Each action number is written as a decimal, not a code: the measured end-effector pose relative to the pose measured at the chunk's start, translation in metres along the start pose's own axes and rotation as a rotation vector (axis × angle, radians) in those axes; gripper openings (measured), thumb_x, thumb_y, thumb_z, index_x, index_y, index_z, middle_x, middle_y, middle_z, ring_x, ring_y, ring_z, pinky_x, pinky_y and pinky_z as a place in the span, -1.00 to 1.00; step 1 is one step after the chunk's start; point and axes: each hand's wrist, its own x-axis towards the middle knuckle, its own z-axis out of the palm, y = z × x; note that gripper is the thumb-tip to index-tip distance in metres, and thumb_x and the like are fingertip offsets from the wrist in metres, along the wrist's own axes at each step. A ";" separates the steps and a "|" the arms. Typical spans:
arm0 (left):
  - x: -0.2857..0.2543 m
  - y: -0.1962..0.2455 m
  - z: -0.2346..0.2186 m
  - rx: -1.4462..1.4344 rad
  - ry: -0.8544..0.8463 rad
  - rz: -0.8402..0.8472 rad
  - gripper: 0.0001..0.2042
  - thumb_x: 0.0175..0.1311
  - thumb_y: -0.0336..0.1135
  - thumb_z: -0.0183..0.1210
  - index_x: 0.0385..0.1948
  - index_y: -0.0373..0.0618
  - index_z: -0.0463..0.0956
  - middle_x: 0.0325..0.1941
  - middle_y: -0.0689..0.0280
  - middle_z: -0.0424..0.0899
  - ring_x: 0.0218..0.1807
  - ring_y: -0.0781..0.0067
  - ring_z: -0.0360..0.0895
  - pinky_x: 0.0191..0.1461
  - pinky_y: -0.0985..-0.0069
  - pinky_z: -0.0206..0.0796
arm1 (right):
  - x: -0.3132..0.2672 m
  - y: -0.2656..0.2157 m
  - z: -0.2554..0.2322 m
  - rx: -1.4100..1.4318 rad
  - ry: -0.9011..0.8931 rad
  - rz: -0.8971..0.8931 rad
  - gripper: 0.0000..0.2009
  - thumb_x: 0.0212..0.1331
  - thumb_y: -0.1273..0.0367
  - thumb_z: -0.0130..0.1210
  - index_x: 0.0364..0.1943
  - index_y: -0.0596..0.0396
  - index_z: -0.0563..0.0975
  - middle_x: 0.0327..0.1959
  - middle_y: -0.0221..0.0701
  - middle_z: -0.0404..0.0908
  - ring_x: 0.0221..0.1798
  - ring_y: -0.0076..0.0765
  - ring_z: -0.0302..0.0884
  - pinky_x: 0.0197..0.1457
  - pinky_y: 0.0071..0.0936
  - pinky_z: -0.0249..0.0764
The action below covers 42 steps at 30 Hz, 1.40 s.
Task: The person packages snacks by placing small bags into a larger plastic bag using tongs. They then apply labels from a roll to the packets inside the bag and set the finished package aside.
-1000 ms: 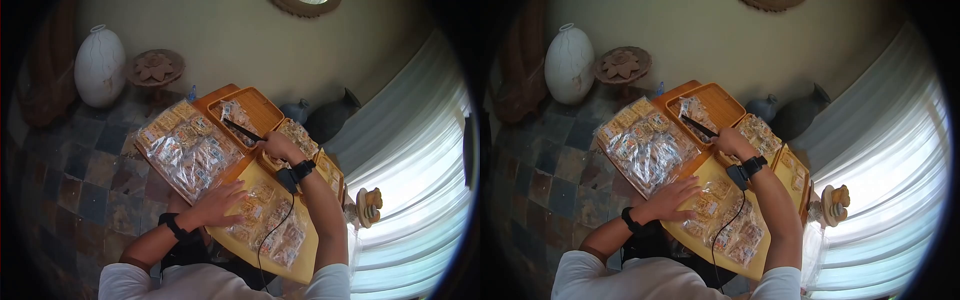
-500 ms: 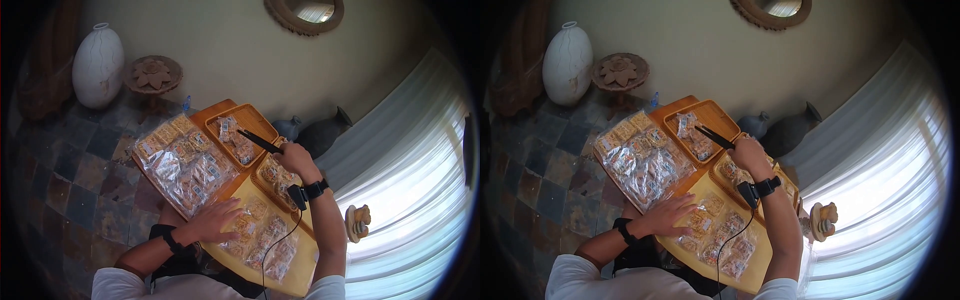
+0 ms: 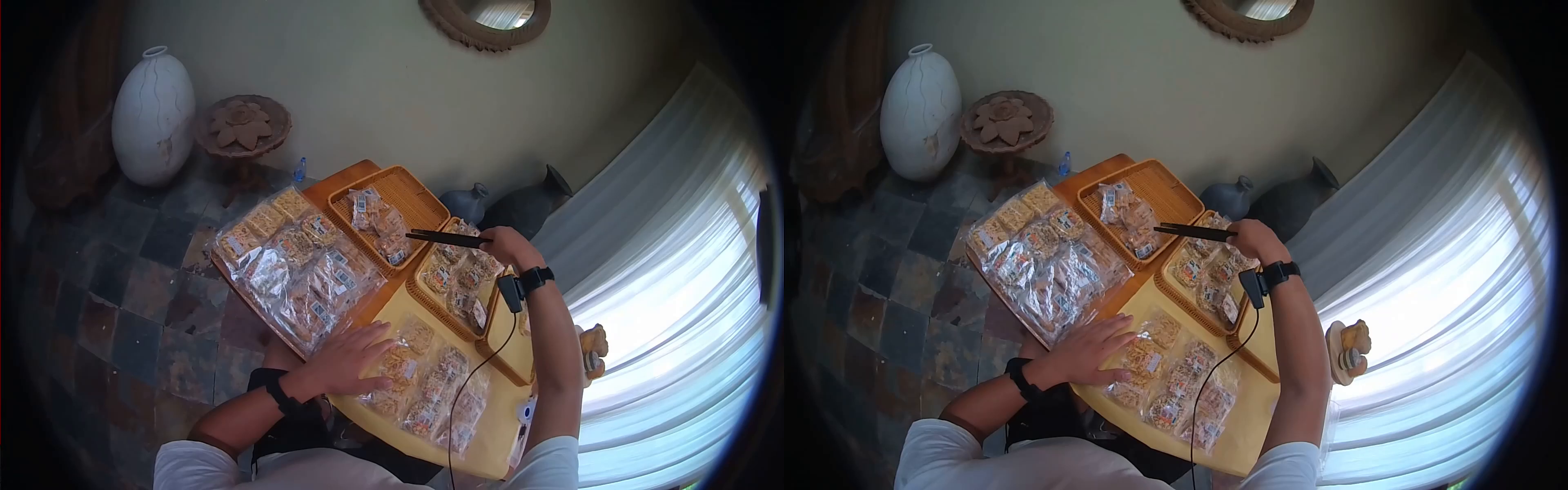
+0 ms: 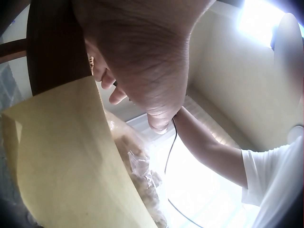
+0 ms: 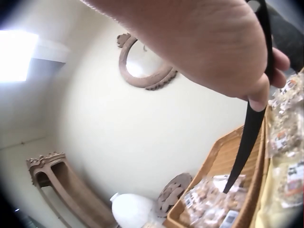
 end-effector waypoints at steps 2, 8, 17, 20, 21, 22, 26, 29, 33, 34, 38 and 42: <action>-0.001 0.001 0.001 0.016 -0.008 -0.009 -0.18 0.50 0.37 0.14 0.52 -0.16 0.42 0.69 -0.09 0.28 0.71 -0.10 0.20 0.71 0.00 0.08 | 0.012 0.015 0.010 0.056 -0.047 0.052 -0.68 0.49 0.18 0.20 0.16 -0.05 0.76 -0.10 -0.21 0.85 0.00 0.03 0.79 0.11 -0.07 0.64; 0.000 -0.003 0.007 0.008 0.018 -0.027 -0.22 0.51 0.33 0.15 0.49 -0.16 0.44 0.67 -0.09 0.31 0.69 -0.11 0.25 0.69 0.01 0.14 | 0.056 0.058 0.033 0.400 -0.284 0.161 -0.68 0.59 0.21 0.11 0.20 -0.02 0.75 -0.17 -0.42 0.84 -0.15 -0.38 0.71 0.04 -0.26 0.62; 0.001 -0.001 0.006 -0.036 0.046 -0.052 -0.27 0.51 0.29 0.19 0.44 -0.17 0.48 0.64 -0.10 0.35 0.65 -0.13 0.31 0.63 0.01 0.24 | 0.100 0.096 0.054 0.589 -0.501 0.051 -0.68 0.52 0.32 0.24 0.23 0.13 0.73 -0.19 -0.42 0.83 -0.12 -0.42 0.71 0.08 -0.32 0.63; 0.002 -0.001 0.006 -0.027 0.050 -0.054 -0.28 0.50 0.28 0.21 0.42 -0.17 0.49 0.63 -0.10 0.37 0.63 -0.15 0.35 0.61 0.00 0.27 | 0.103 0.085 0.063 0.623 -0.525 -0.010 -0.65 0.52 0.30 0.28 0.27 0.11 0.72 -0.19 -0.45 0.84 -0.09 -0.43 0.73 0.11 -0.37 0.64; 0.002 -0.001 0.007 -0.028 0.050 -0.054 -0.28 0.50 0.28 0.21 0.42 -0.17 0.49 0.63 -0.10 0.37 0.63 -0.15 0.35 0.61 0.00 0.27 | 0.103 0.081 0.066 0.703 -0.570 0.013 -0.68 0.53 0.26 0.28 0.21 0.08 0.75 -0.20 -0.49 0.83 -0.08 -0.47 0.71 0.15 -0.40 0.61; 0.002 -0.001 0.007 -0.029 0.061 -0.053 -0.29 0.50 0.27 0.21 0.42 -0.17 0.50 0.62 -0.09 0.38 0.62 -0.15 0.36 0.60 0.00 0.28 | 0.104 0.075 0.066 0.783 -0.613 0.034 -0.70 0.54 0.22 0.28 0.15 0.06 0.78 -0.21 -0.52 0.83 -0.06 -0.51 0.69 0.20 -0.44 0.59; 0.002 -0.001 0.007 -0.021 0.071 -0.059 -0.30 0.49 0.25 0.24 0.40 -0.18 0.51 0.61 -0.09 0.40 0.60 -0.15 0.38 0.59 0.00 0.30 | 0.109 0.046 0.057 0.752 -0.641 0.031 -0.70 0.53 0.18 0.30 0.06 0.10 0.78 -0.25 -0.52 0.80 -0.14 -0.52 0.69 0.09 -0.45 0.62; 0.001 -0.002 0.008 -0.021 0.091 -0.060 -0.30 0.49 0.23 0.25 0.39 -0.20 0.51 0.60 -0.09 0.40 0.59 -0.14 0.40 0.58 0.01 0.31 | 0.102 0.020 0.035 0.632 -0.659 0.017 -0.69 0.52 0.13 0.31 -0.10 0.11 0.77 -0.32 -0.53 0.76 -0.27 -0.53 0.67 -0.06 -0.44 0.63; 0.001 -0.001 0.008 -0.053 0.117 -0.064 -0.32 0.49 0.21 0.24 0.38 -0.21 0.52 0.59 -0.09 0.41 0.57 -0.14 0.41 0.57 0.02 0.31 | 0.097 0.020 0.030 0.669 -0.632 0.072 -0.65 0.48 0.08 0.35 -0.30 0.07 0.72 -0.38 -0.52 0.72 -0.38 -0.51 0.56 -0.19 -0.38 0.57; 0.000 -0.002 0.008 -0.041 0.121 -0.062 -0.32 0.50 0.21 0.24 0.37 -0.22 0.52 0.59 -0.08 0.41 0.57 -0.13 0.41 0.57 0.02 0.31 | 0.094 0.020 0.030 0.792 -0.691 0.029 -0.65 0.49 0.07 0.34 -0.30 0.06 0.72 -0.38 -0.51 0.72 -0.40 -0.50 0.57 -0.24 -0.39 0.57; -0.001 -0.003 0.008 -0.098 0.082 -0.091 -0.30 0.57 0.29 0.09 0.40 -0.20 0.50 0.63 -0.11 0.35 0.64 -0.15 0.32 0.69 -0.07 0.13 | 0.081 0.015 0.033 0.696 -0.652 0.026 -0.69 0.49 0.10 0.35 -0.28 0.05 0.71 -0.38 -0.48 0.73 -0.43 -0.50 0.58 -0.31 -0.42 0.58; -0.001 -0.003 0.008 -0.098 0.094 -0.087 -0.30 0.58 0.28 0.08 0.38 -0.22 0.50 0.62 -0.11 0.36 0.63 -0.15 0.31 0.69 -0.09 0.12 | 0.076 0.029 0.034 0.825 -0.768 0.106 -0.73 0.46 0.13 0.38 -0.23 0.03 0.70 -0.38 -0.48 0.73 -0.43 -0.53 0.59 -0.30 -0.45 0.58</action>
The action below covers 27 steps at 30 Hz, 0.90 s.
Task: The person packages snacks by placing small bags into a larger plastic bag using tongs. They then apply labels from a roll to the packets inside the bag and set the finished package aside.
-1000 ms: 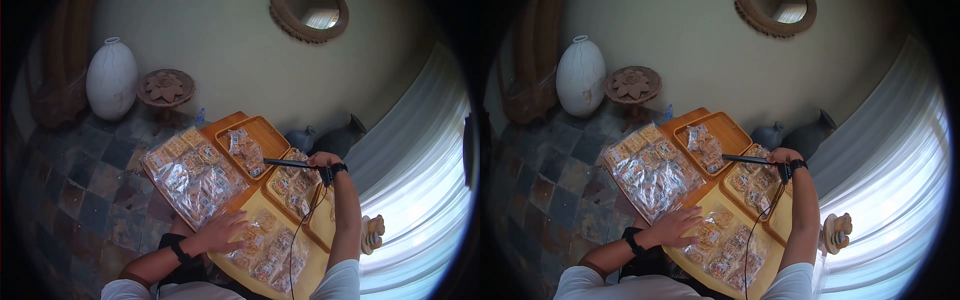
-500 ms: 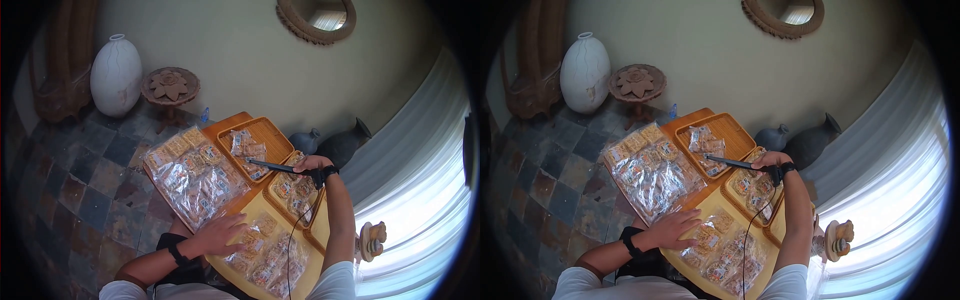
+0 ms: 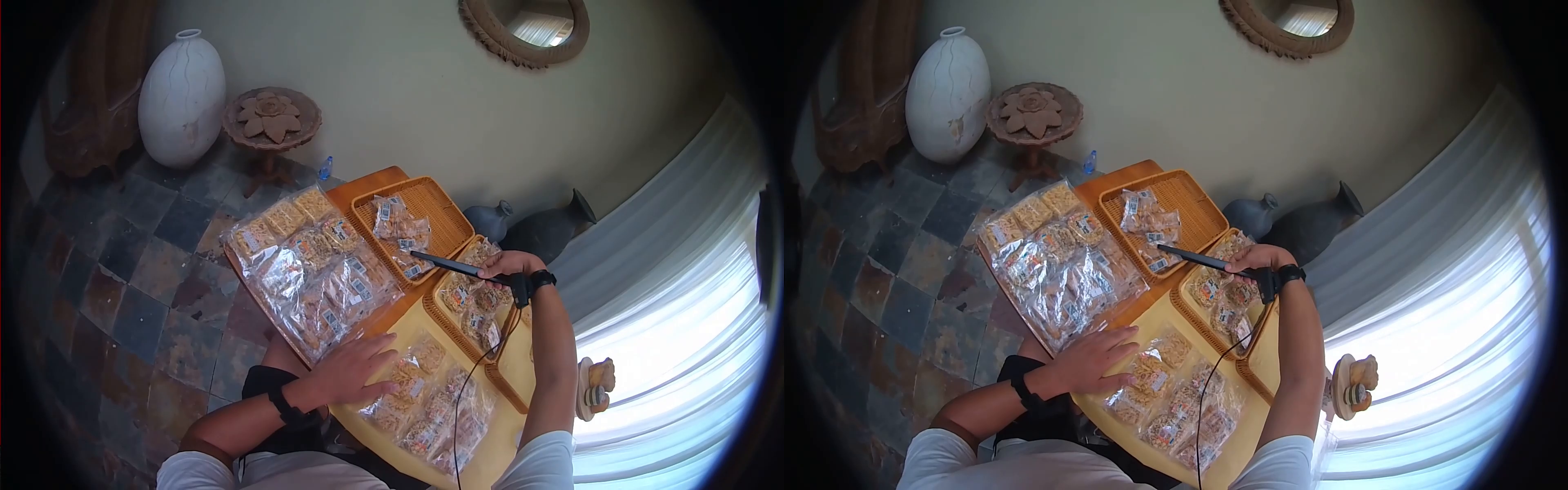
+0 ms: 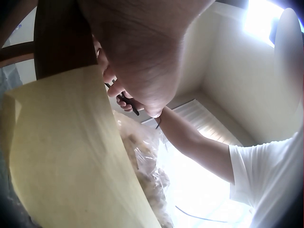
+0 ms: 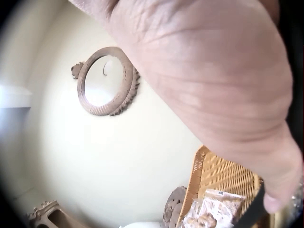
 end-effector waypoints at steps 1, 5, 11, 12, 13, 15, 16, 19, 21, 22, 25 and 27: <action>0.000 0.000 0.000 0.001 0.001 -0.001 -0.30 0.58 0.28 0.08 0.38 -0.23 0.50 0.62 -0.12 0.36 0.63 -0.15 0.32 0.69 -0.09 0.12 | -0.001 0.004 -0.005 0.048 -0.043 0.036 -0.73 0.45 0.13 0.39 -0.22 0.03 0.69 -0.38 -0.49 0.73 -0.43 -0.54 0.58 -0.31 -0.46 0.57; 0.000 -0.001 0.002 -0.017 0.011 -0.006 -0.30 0.58 0.28 0.09 0.37 -0.23 0.51 0.62 -0.12 0.35 0.63 -0.15 0.32 0.69 -0.10 0.12 | 0.005 0.019 -0.011 0.118 -0.067 0.062 -0.73 0.44 0.13 0.40 -0.21 0.04 0.71 -0.39 -0.50 0.73 -0.42 -0.55 0.59 -0.31 -0.48 0.56; 0.000 0.001 -0.001 0.033 0.039 0.006 -0.36 0.53 0.17 0.20 0.34 -0.26 0.54 0.61 -0.09 0.38 0.59 -0.13 0.38 0.61 0.02 0.24 | 0.023 0.020 0.009 0.029 -0.001 -0.080 -0.76 0.48 0.16 0.36 -0.18 0.05 0.73 -0.40 -0.52 0.73 -0.36 -0.59 0.64 -0.31 -0.53 0.57; 0.000 0.000 -0.001 0.032 0.040 0.004 -0.36 0.53 0.17 0.20 0.34 -0.26 0.54 0.61 -0.09 0.38 0.59 -0.13 0.38 0.61 0.02 0.24 | 0.026 0.023 0.013 0.021 0.029 -0.144 -0.76 0.49 0.17 0.35 -0.20 0.05 0.72 -0.40 -0.52 0.73 -0.36 -0.59 0.65 -0.30 -0.54 0.57; 0.000 -0.001 0.000 0.034 0.042 0.004 -0.36 0.53 0.17 0.20 0.34 -0.26 0.55 0.62 -0.09 0.37 0.59 -0.13 0.37 0.61 0.02 0.24 | 0.026 0.027 0.019 0.016 0.059 -0.204 -0.76 0.50 0.19 0.34 -0.21 0.06 0.71 -0.40 -0.51 0.74 -0.37 -0.60 0.66 -0.29 -0.55 0.57; -0.001 -0.001 0.002 0.029 0.038 0.007 -0.36 0.53 0.17 0.20 0.33 -0.26 0.55 0.62 -0.09 0.37 0.59 -0.13 0.37 0.61 0.02 0.24 | 0.022 0.039 0.030 0.065 0.080 -0.203 -0.76 0.52 0.19 0.32 -0.23 0.06 0.70 -0.41 -0.50 0.74 -0.39 -0.60 0.66 -0.30 -0.55 0.57; -0.001 -0.001 0.001 0.025 0.040 0.005 -0.36 0.54 0.18 0.20 0.33 -0.26 0.55 0.61 -0.09 0.38 0.59 -0.13 0.38 0.61 0.02 0.24 | 0.019 0.044 0.037 0.112 0.104 -0.207 -0.76 0.53 0.20 0.31 -0.24 0.06 0.69 -0.42 -0.49 0.74 -0.41 -0.60 0.65 -0.31 -0.56 0.57; 0.001 0.000 -0.001 0.028 0.050 0.012 -0.36 0.54 0.18 0.20 0.32 -0.26 0.56 0.60 -0.09 0.39 0.58 -0.13 0.39 0.60 0.02 0.26 | 0.012 0.057 0.059 0.288 0.147 -0.222 -0.77 0.54 0.22 0.29 -0.24 0.07 0.69 -0.42 -0.46 0.74 -0.45 -0.58 0.65 -0.34 -0.57 0.56; 0.002 0.001 -0.002 0.034 0.055 0.020 -0.36 0.54 0.19 0.20 0.31 -0.26 0.56 0.60 -0.09 0.40 0.57 -0.13 0.40 0.59 0.02 0.27 | 0.011 0.069 0.075 0.372 0.164 -0.249 -0.78 0.54 0.24 0.29 -0.24 0.08 0.68 -0.43 -0.45 0.74 -0.46 -0.57 0.65 -0.36 -0.57 0.56; 0.002 0.001 -0.003 0.035 0.063 0.020 -0.36 0.53 0.19 0.20 0.31 -0.26 0.57 0.59 -0.10 0.42 0.56 -0.14 0.41 0.57 0.02 0.28 | 0.011 0.072 0.083 0.450 0.175 -0.284 -0.78 0.54 0.25 0.28 -0.24 0.08 0.68 -0.43 -0.44 0.74 -0.46 -0.56 0.65 -0.37 -0.57 0.55; 0.002 0.001 -0.004 0.039 0.067 0.026 -0.36 0.53 0.19 0.20 0.30 -0.26 0.57 0.57 -0.11 0.43 0.55 -0.15 0.42 0.55 0.02 0.31 | -0.005 0.066 0.113 0.566 0.267 -0.209 -0.81 0.53 0.28 0.29 -0.23 0.07 0.67 -0.44 -0.46 0.73 -0.48 -0.55 0.64 -0.41 -0.57 0.53; 0.002 0.001 -0.004 0.043 0.061 0.035 -0.36 0.52 0.19 0.21 0.29 -0.27 0.56 0.57 -0.12 0.44 0.54 -0.16 0.43 0.53 0.02 0.32 | -0.004 0.079 0.126 0.663 0.292 -0.206 -0.81 0.54 0.27 0.28 -0.23 0.05 0.67 -0.45 -0.47 0.72 -0.50 -0.55 0.62 -0.44 -0.58 0.52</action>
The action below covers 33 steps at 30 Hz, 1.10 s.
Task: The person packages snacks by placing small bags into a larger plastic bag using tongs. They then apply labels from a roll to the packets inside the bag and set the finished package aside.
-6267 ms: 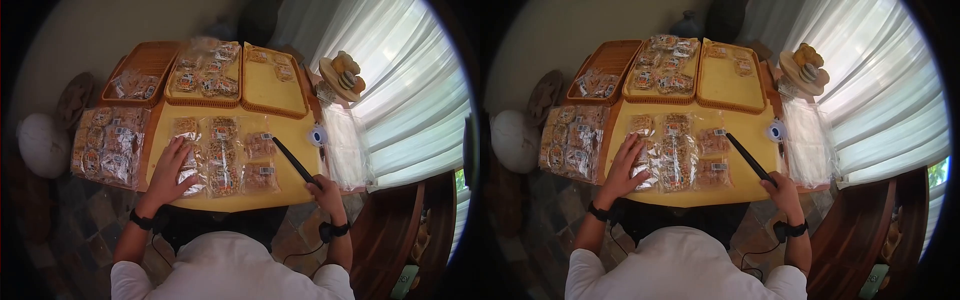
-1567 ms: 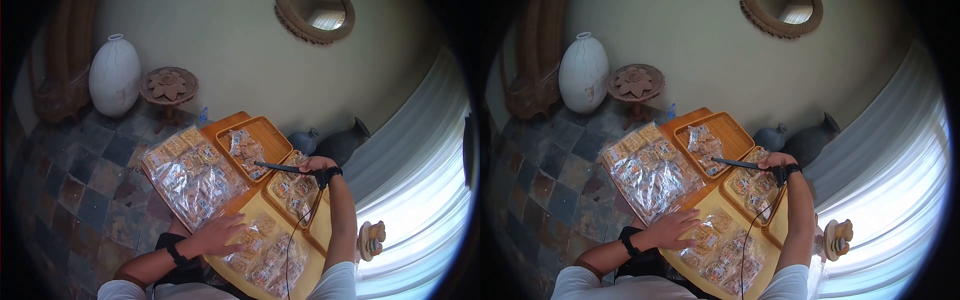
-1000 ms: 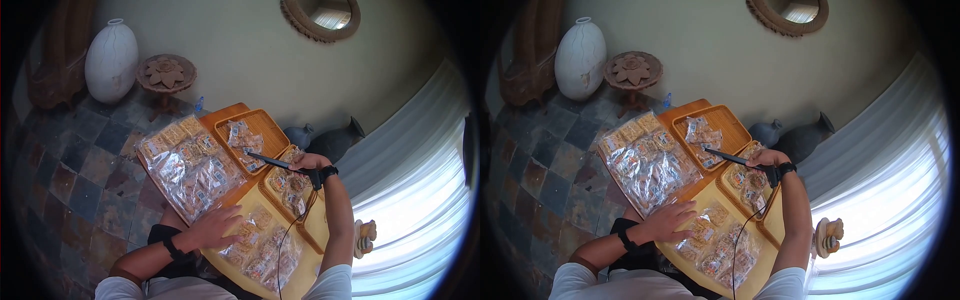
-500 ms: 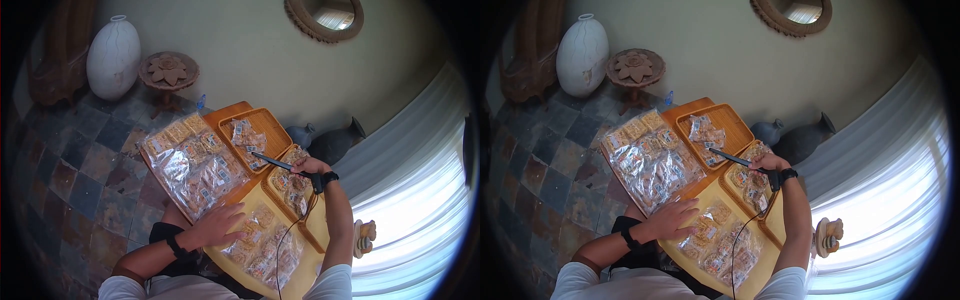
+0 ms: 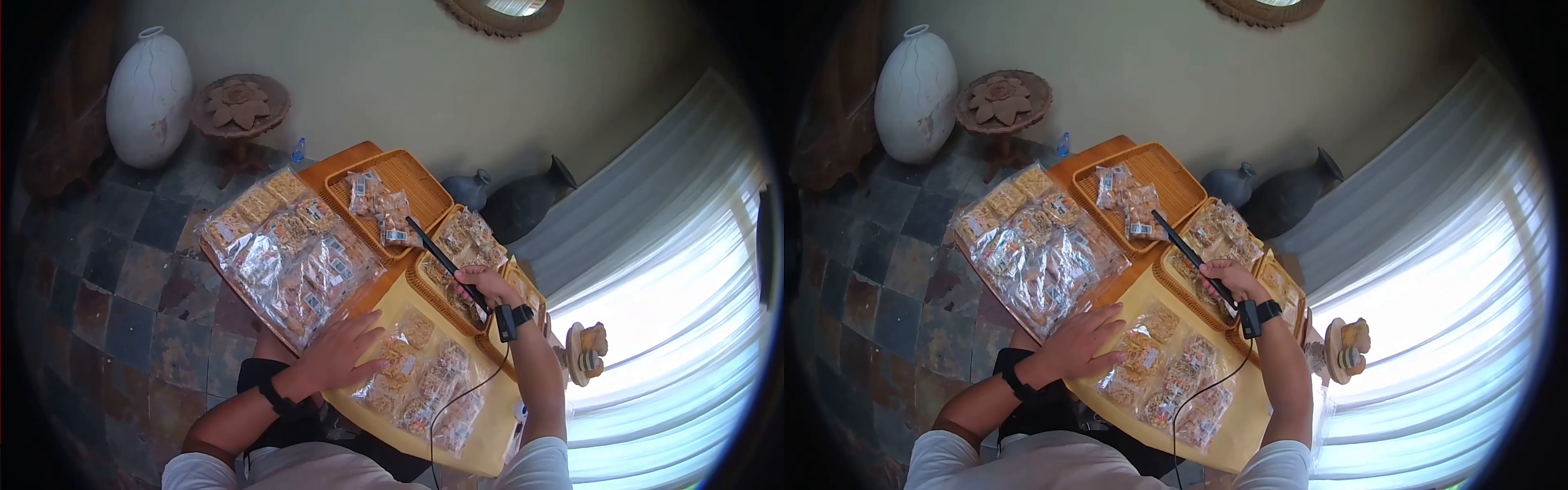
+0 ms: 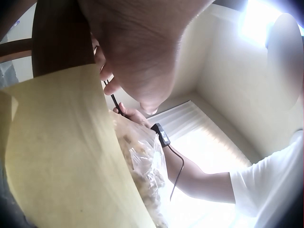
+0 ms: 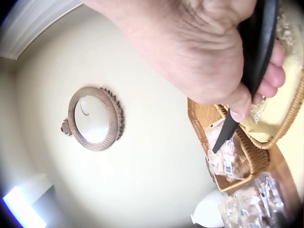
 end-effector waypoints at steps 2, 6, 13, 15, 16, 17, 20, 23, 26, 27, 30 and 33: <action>0.000 0.000 0.002 -0.015 -0.022 -0.030 -0.37 0.54 0.19 0.19 0.33 -0.23 0.55 0.59 -0.14 0.41 0.56 -0.17 0.40 0.61 0.00 0.23 | -0.013 0.006 0.005 0.052 -0.009 -0.032 -0.81 0.54 0.27 0.28 -0.22 0.06 0.67 -0.44 -0.46 0.72 -0.50 -0.54 0.62 -0.43 -0.57 0.52; 0.001 0.000 -0.001 0.013 0.003 0.008 -0.37 0.50 0.17 0.24 0.28 -0.28 0.56 0.55 -0.14 0.45 0.48 -0.22 0.49 0.49 0.01 0.37 | -0.055 0.012 0.013 0.150 0.046 -0.065 -0.79 0.56 0.27 0.26 -0.21 0.11 0.66 -0.43 -0.43 0.70 -0.48 -0.55 0.61 -0.39 -0.57 0.55; 0.005 0.004 -0.005 -0.011 -0.068 -0.017 -0.36 0.42 0.12 0.33 0.29 -0.27 0.56 0.54 -0.15 0.46 0.51 -0.25 0.46 0.55 -0.03 0.30 | -0.202 0.087 -0.001 0.193 0.254 -0.044 -0.76 0.57 0.23 0.25 -0.22 0.11 0.65 -0.43 -0.45 0.70 -0.47 -0.60 0.61 -0.35 -0.62 0.54; 0.006 0.007 -0.006 -0.017 -0.111 -0.013 -0.35 0.41 0.12 0.33 0.30 -0.27 0.56 0.54 -0.14 0.46 0.52 -0.24 0.45 0.55 -0.03 0.30 | -0.255 0.132 -0.003 0.214 0.333 -0.006 -0.75 0.57 0.22 0.25 -0.21 0.11 0.65 -0.43 -0.45 0.70 -0.47 -0.59 0.61 -0.35 -0.62 0.54; 0.008 0.007 -0.007 0.010 -0.116 -0.017 -0.34 0.41 0.13 0.33 0.31 -0.27 0.55 0.54 -0.14 0.46 0.53 -0.24 0.44 0.56 -0.04 0.29 | -0.281 0.157 -0.005 0.263 0.381 0.032 -0.76 0.57 0.23 0.24 -0.21 0.11 0.65 -0.43 -0.45 0.70 -0.48 -0.57 0.61 -0.35 -0.61 0.54; 0.009 0.009 -0.007 -0.002 -0.129 -0.006 -0.34 0.41 0.13 0.33 0.31 -0.27 0.55 0.54 -0.14 0.46 0.53 -0.24 0.44 0.56 -0.04 0.29 | -0.306 0.183 -0.005 0.311 0.427 0.067 -0.76 0.58 0.23 0.23 -0.21 0.11 0.65 -0.43 -0.45 0.70 -0.48 -0.56 0.60 -0.35 -0.60 0.55; 0.009 0.007 -0.005 0.052 -0.176 0.006 -0.26 0.42 0.23 0.30 0.40 -0.22 0.50 0.61 -0.06 0.40 0.60 -0.23 0.35 0.61 -0.06 0.22 | -0.369 0.244 0.003 0.371 0.549 0.196 -0.76 0.59 0.25 0.21 -0.22 0.11 0.66 -0.43 -0.45 0.69 -0.49 -0.55 0.60 -0.36 -0.58 0.55; 0.015 0.012 -0.007 0.070 -0.216 0.058 -0.27 0.41 0.20 0.32 0.41 -0.22 0.48 0.64 -0.06 0.36 0.62 -0.24 0.31 0.64 -0.07 0.18 | -0.413 0.280 0.015 0.398 0.596 0.279 -0.77 0.60 0.26 0.20 -0.22 0.11 0.67 -0.43 -0.46 0.69 -0.49 -0.56 0.60 -0.37 -0.57 0.55; 0.037 0.043 -0.009 0.023 -0.286 0.148 -0.33 0.38 0.07 0.38 0.38 -0.21 0.50 0.64 -0.06 0.35 0.64 -0.21 0.29 0.67 -0.09 0.12 | -0.433 0.297 0.028 0.446 0.621 0.358 -0.77 0.59 0.26 0.20 -0.22 0.09 0.69 -0.44 -0.50 0.69 -0.48 -0.59 0.60 -0.35 -0.58 0.56; 0.047 0.058 -0.007 0.020 -0.343 0.226 -0.35 0.37 0.01 0.39 0.37 -0.20 0.51 0.64 -0.05 0.35 0.64 -0.19 0.30 0.68 -0.09 0.11 | -0.434 0.299 0.031 0.453 0.624 0.357 -0.77 0.59 0.26 0.20 -0.22 0.09 0.69 -0.44 -0.50 0.69 -0.48 -0.59 0.60 -0.35 -0.58 0.56; 0.068 0.093 0.027 -0.068 -0.383 0.482 -0.44 0.35 -0.08 0.34 0.31 -0.19 0.56 0.54 -0.07 0.47 0.60 -0.08 0.38 0.64 -0.04 0.16 | -0.430 0.299 0.033 0.447 0.627 0.378 -0.78 0.57 0.26 0.24 -0.22 0.09 0.70 -0.44 -0.49 0.70 -0.47 -0.59 0.61 -0.35 -0.58 0.56; 0.083 0.126 0.079 -0.074 -0.445 0.713 -0.55 0.32 -0.23 0.33 0.22 -0.16 0.61 0.46 0.00 0.54 0.54 0.01 0.44 0.55 0.06 0.27 | -0.416 0.288 0.029 0.444 0.595 0.351 -0.79 0.55 0.27 0.27 -0.21 0.11 0.70 -0.43 -0.47 0.72 -0.48 -0.59 0.62 -0.35 -0.59 0.56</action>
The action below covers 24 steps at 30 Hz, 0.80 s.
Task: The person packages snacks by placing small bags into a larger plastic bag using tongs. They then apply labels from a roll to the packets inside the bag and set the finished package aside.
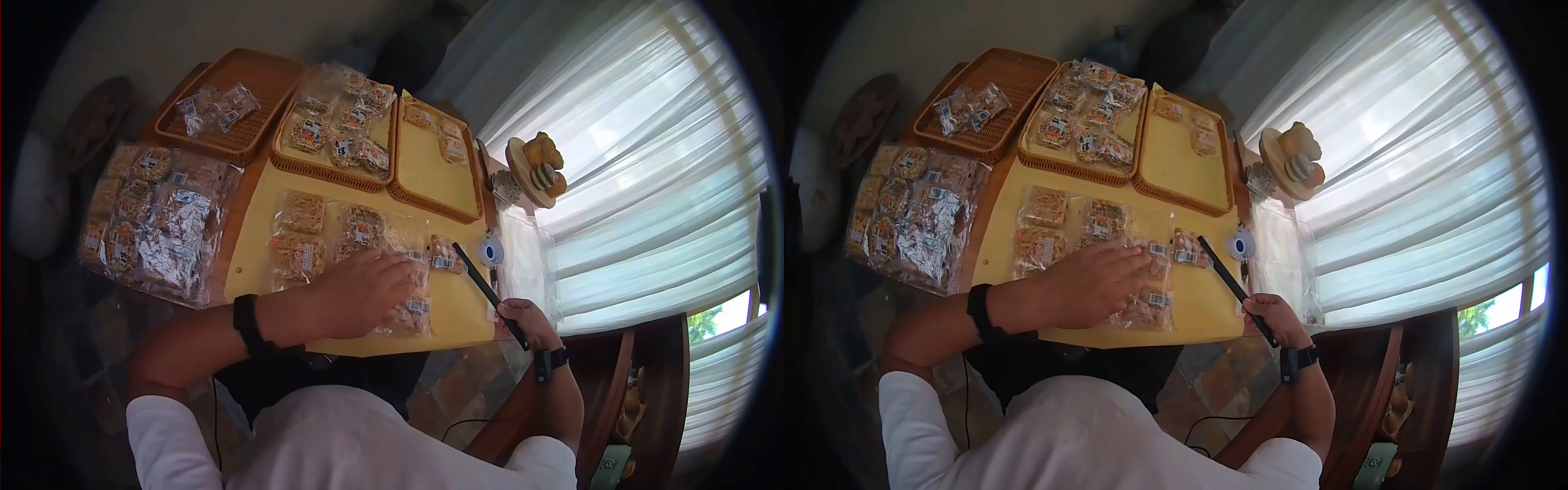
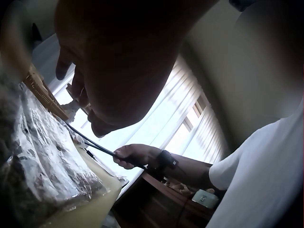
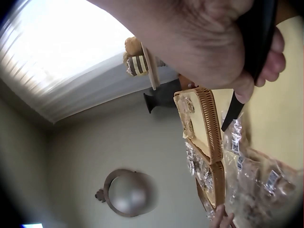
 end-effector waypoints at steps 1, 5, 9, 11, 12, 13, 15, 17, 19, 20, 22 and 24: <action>0.014 -0.003 0.020 0.035 0.000 0.084 -0.54 0.30 -0.25 0.37 0.23 -0.16 0.60 0.41 0.03 0.55 0.51 0.01 0.45 0.51 0.08 0.31 | 0.005 -0.001 -0.002 -0.016 -0.015 -0.012 -0.80 0.55 0.28 0.27 -0.20 0.11 0.70 -0.43 -0.46 0.72 -0.49 -0.58 0.62 -0.36 -0.58 0.57; 0.066 -0.013 0.063 0.110 -0.216 0.105 -0.66 0.23 -0.28 0.38 0.04 -0.10 0.65 0.18 0.17 0.61 0.31 0.12 0.55 0.30 0.17 0.37 | 0.008 -0.016 -0.005 -0.042 -0.014 -0.003 -0.78 0.55 0.29 0.27 -0.21 0.16 0.69 -0.44 -0.43 0.71 -0.52 -0.55 0.62 -0.40 -0.55 0.60; 0.084 -0.028 0.092 0.268 -0.168 -0.005 -0.73 0.22 -0.23 0.34 -0.06 -0.04 0.66 0.02 0.24 0.59 0.16 0.19 0.57 0.17 0.23 0.36 | 0.006 -0.019 -0.012 -0.016 0.000 -0.012 -0.78 0.55 0.30 0.26 -0.21 0.19 0.67 -0.44 -0.40 0.71 -0.52 -0.53 0.62 -0.42 -0.52 0.64; 0.089 -0.031 0.093 0.262 -0.161 -0.077 -0.72 0.23 -0.22 0.33 -0.05 -0.02 0.67 0.01 0.23 0.59 0.15 0.19 0.57 0.18 0.22 0.36 | 0.004 -0.019 -0.015 -0.052 0.009 -0.037 -0.78 0.56 0.31 0.25 -0.21 0.20 0.66 -0.45 -0.39 0.70 -0.51 -0.52 0.63 -0.42 -0.51 0.65; 0.092 -0.037 0.089 0.244 -0.178 -0.106 -0.74 0.25 -0.22 0.30 -0.05 0.00 0.67 0.01 0.21 0.59 0.16 0.17 0.57 0.19 0.21 0.36 | 0.005 -0.016 -0.017 -0.011 -0.004 -0.023 -0.79 0.56 0.32 0.25 -0.21 0.19 0.66 -0.45 -0.39 0.69 -0.51 -0.52 0.63 -0.42 -0.52 0.65; 0.096 -0.043 0.083 0.229 -0.200 -0.134 -0.75 0.27 -0.23 0.28 -0.05 0.02 0.68 0.00 0.20 0.59 0.17 0.14 0.57 0.20 0.19 0.36 | 0.006 -0.014 -0.016 -0.018 0.008 -0.022 -0.78 0.55 0.31 0.26 -0.21 0.20 0.66 -0.44 -0.40 0.69 -0.51 -0.53 0.63 -0.42 -0.53 0.64; 0.106 -0.052 0.077 0.228 -0.326 -0.097 -0.75 0.27 -0.25 0.27 -0.03 0.04 0.68 0.01 0.18 0.59 0.19 0.12 0.57 0.22 0.17 0.36 | 0.005 -0.013 -0.013 -0.005 0.008 -0.013 -0.77 0.55 0.28 0.27 -0.21 0.18 0.66 -0.46 -0.43 0.69 -0.50 -0.57 0.63 -0.44 -0.57 0.62; 0.110 -0.055 0.075 0.242 -0.437 -0.066 -0.74 0.27 -0.27 0.26 -0.02 0.06 0.69 0.01 0.16 0.59 0.21 0.10 0.57 0.24 0.16 0.36 | 0.008 -0.009 -0.016 -0.027 -0.027 -0.034 -0.77 0.54 0.26 0.29 -0.23 0.13 0.67 -0.48 -0.48 0.69 -0.49 -0.62 0.63 -0.44 -0.62 0.57; 0.114 -0.059 0.075 0.168 -0.407 -0.031 -0.73 0.29 -0.33 0.22 0.02 0.07 0.69 0.02 0.16 0.59 0.23 0.06 0.56 0.28 0.11 0.35 | 0.000 -0.014 -0.012 -0.005 -0.028 -0.049 -0.76 0.54 0.25 0.29 -0.25 0.12 0.68 -0.49 -0.50 0.69 -0.49 -0.63 0.62 -0.43 -0.64 0.56; 0.115 -0.059 0.074 0.179 -0.431 -0.005 -0.73 0.29 -0.33 0.22 0.02 0.07 0.69 0.02 0.16 0.59 0.23 0.06 0.56 0.28 0.11 0.35 | -0.002 -0.015 -0.010 -0.069 -0.029 -0.063 -0.75 0.54 0.24 0.29 -0.26 0.11 0.68 -0.49 -0.50 0.69 -0.48 -0.64 0.62 -0.42 -0.64 0.55; 0.116 -0.059 0.070 0.147 -0.399 -0.021 -0.73 0.33 -0.34 0.21 0.04 0.06 0.69 0.02 0.18 0.59 0.24 0.07 0.55 0.30 0.09 0.36 | -0.003 -0.016 -0.011 -0.086 -0.020 -0.082 -0.74 0.54 0.22 0.29 -0.27 0.10 0.68 -0.48 -0.51 0.69 -0.47 -0.65 0.62 -0.41 -0.65 0.53; 0.113 -0.060 0.065 0.118 -0.419 0.020 -0.75 0.34 -0.33 0.23 0.03 0.04 0.68 0.00 0.18 0.59 0.21 0.05 0.56 0.27 0.08 0.38 | -0.002 -0.014 -0.012 -0.101 -0.049 -0.086 -0.72 0.54 0.19 0.29 -0.29 0.09 0.68 -0.48 -0.52 0.69 -0.45 -0.64 0.63 -0.40 -0.64 0.52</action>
